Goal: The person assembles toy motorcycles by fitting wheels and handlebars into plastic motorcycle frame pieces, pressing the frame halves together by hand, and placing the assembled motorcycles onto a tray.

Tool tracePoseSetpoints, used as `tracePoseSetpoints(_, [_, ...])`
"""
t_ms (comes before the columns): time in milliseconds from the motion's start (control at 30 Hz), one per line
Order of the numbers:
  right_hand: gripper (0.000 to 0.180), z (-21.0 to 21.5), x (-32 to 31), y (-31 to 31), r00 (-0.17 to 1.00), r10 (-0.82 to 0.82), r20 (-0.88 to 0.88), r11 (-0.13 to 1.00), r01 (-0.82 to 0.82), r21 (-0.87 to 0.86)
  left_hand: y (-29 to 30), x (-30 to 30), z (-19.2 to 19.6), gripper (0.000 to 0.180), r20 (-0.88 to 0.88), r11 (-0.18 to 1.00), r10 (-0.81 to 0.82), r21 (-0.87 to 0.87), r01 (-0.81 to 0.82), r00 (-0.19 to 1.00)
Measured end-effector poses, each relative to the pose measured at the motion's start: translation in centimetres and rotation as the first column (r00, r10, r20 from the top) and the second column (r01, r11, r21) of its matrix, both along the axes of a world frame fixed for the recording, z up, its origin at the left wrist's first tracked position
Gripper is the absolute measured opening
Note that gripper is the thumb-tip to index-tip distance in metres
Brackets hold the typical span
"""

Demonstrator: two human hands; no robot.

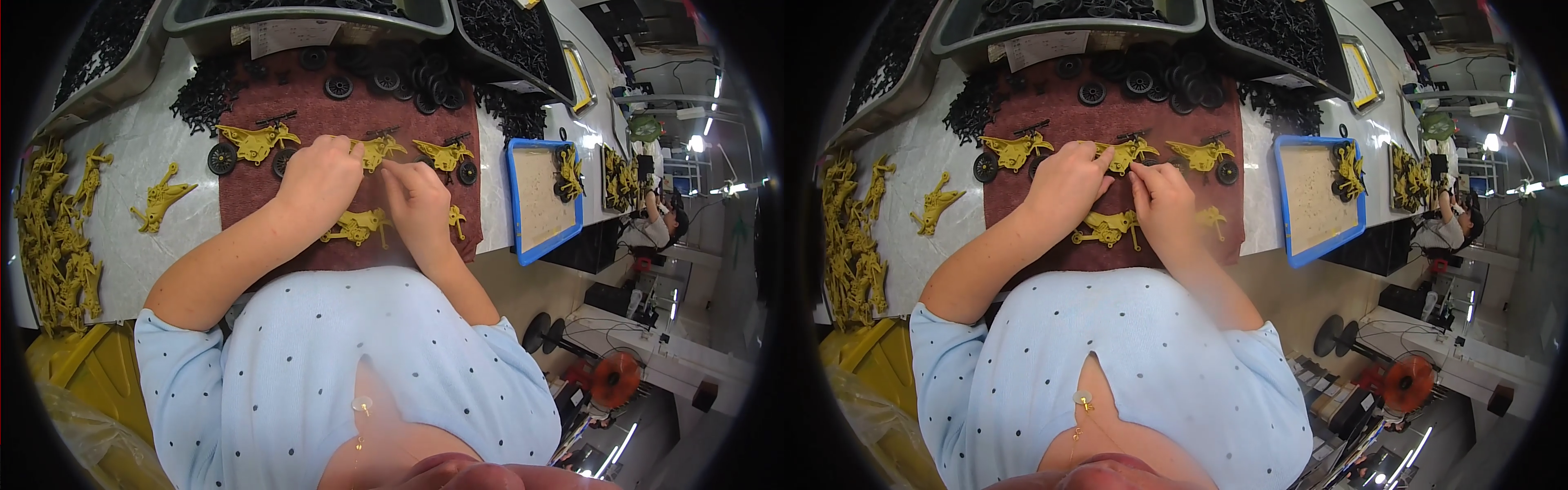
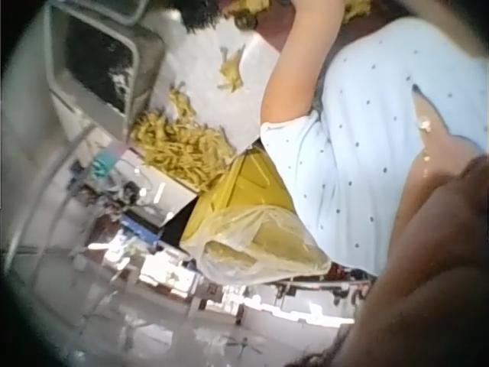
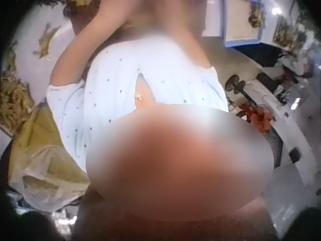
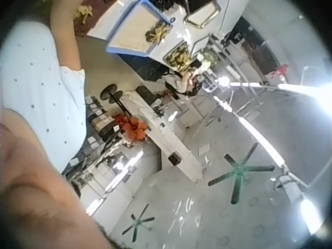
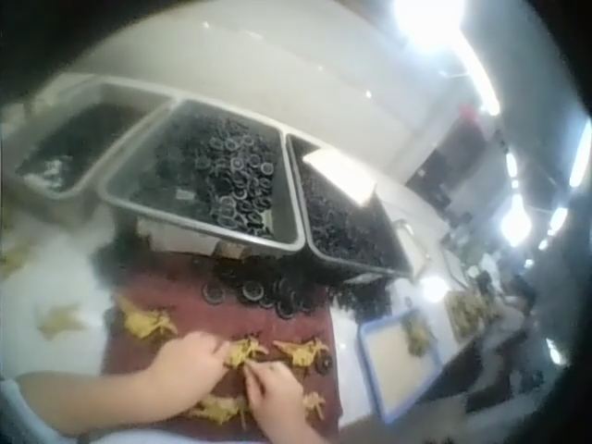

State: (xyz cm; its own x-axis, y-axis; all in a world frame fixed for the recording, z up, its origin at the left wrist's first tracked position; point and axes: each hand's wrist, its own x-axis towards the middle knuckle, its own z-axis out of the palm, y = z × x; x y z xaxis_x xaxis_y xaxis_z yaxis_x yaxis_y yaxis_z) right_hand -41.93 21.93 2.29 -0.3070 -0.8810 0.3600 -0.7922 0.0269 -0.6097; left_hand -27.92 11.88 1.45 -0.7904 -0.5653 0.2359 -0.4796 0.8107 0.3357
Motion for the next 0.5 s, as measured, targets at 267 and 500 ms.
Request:
tracePoseSetpoints(267, [0.012,-0.1,0.6,-0.3,0.990,0.049,-0.131,0.999,-0.047,0.020,-0.1,-0.7,-1.0,0.033,-0.018,0.999,-0.037,-0.005,0.037,0.999])
tracePoseSetpoints(500, [0.011,-0.3,0.9,-0.4,0.974,0.058,-0.221,0.998,-0.051,0.037,-1.2,-1.1,-1.5,0.016,-0.142,0.995,-0.100,-0.023,0.098,0.985])
